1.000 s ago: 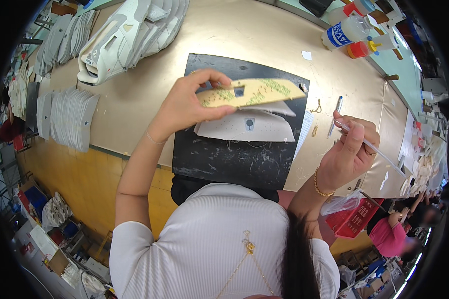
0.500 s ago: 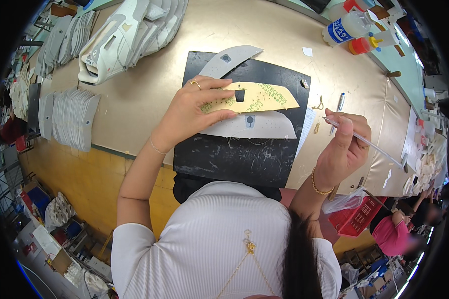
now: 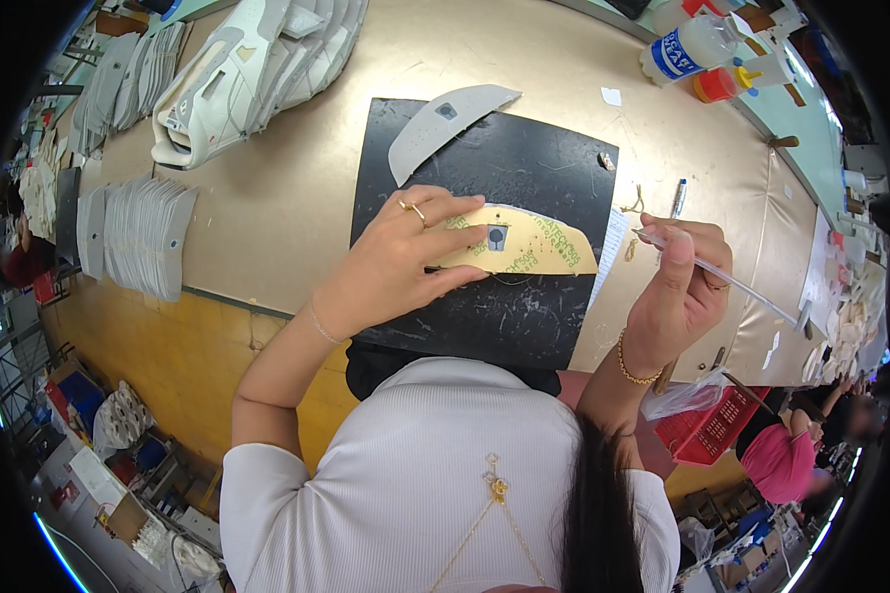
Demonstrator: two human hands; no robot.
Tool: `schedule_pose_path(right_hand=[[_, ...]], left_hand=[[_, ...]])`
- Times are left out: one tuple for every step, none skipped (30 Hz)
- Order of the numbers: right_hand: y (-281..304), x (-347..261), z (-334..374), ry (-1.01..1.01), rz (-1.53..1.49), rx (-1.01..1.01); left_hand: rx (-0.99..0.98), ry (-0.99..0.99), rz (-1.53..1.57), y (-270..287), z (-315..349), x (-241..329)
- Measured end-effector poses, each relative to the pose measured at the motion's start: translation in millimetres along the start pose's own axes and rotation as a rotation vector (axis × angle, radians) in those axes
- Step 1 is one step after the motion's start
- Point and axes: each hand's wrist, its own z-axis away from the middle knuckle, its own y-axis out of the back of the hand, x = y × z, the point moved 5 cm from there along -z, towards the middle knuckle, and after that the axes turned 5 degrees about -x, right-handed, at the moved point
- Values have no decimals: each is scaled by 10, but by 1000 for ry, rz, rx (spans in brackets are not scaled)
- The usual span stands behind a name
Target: The person stacks gray shoe-shaped fabric pieces on a black mat, then uses a pen to mark a yellow pattern piece placed on top of the stack. The person repeatedly marks the pattern piece and sets it aside, continuing with additional fabric pieces.
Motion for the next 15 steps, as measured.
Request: schedule_pose_path(right_hand=[[-3,8,4,-6,1,-5],[-7,15,6,-12,3,-9],[-13,20,9,-13,4,-16],[-20,24,10,-14,5,-22],[-28,28,13,-15,6,-29],[-36,31,15,-17,6,-31],[-47,33,17,-19,5,-34],[-57,35,19,-20,5,-36],[-71,42,15,-46,24,-51],[-84,47,9,-72,43,-67],[-100,52,1,-98,62,-83],[-154,71,-8,-132,115,-172],[-217,98,-22,-166,167,-261],[-289,124,-38,-200,220,-351],[-422,94,-70,-182,247,-410]], left_hand=[[-2,6,7,-7,11,-3],[-3,11,14,-13,19,-6],[-5,16,22,-18,25,-12],[-5,15,24,-19,26,-15],[-6,13,26,-20,25,-19],[-6,12,27,-19,23,-20],[-8,8,29,-19,23,-17],[-10,4,30,-18,23,-13],[-11,0,32,-18,24,-7],[-8,-7,19,-17,27,-1],[-4,-14,6,-17,30,6],[-2,-23,-7,-20,28,13],[-2,-22,-28,-23,27,20],[-2,-21,-50,-26,27,30],[-1,-20,-72,-31,25,38]])
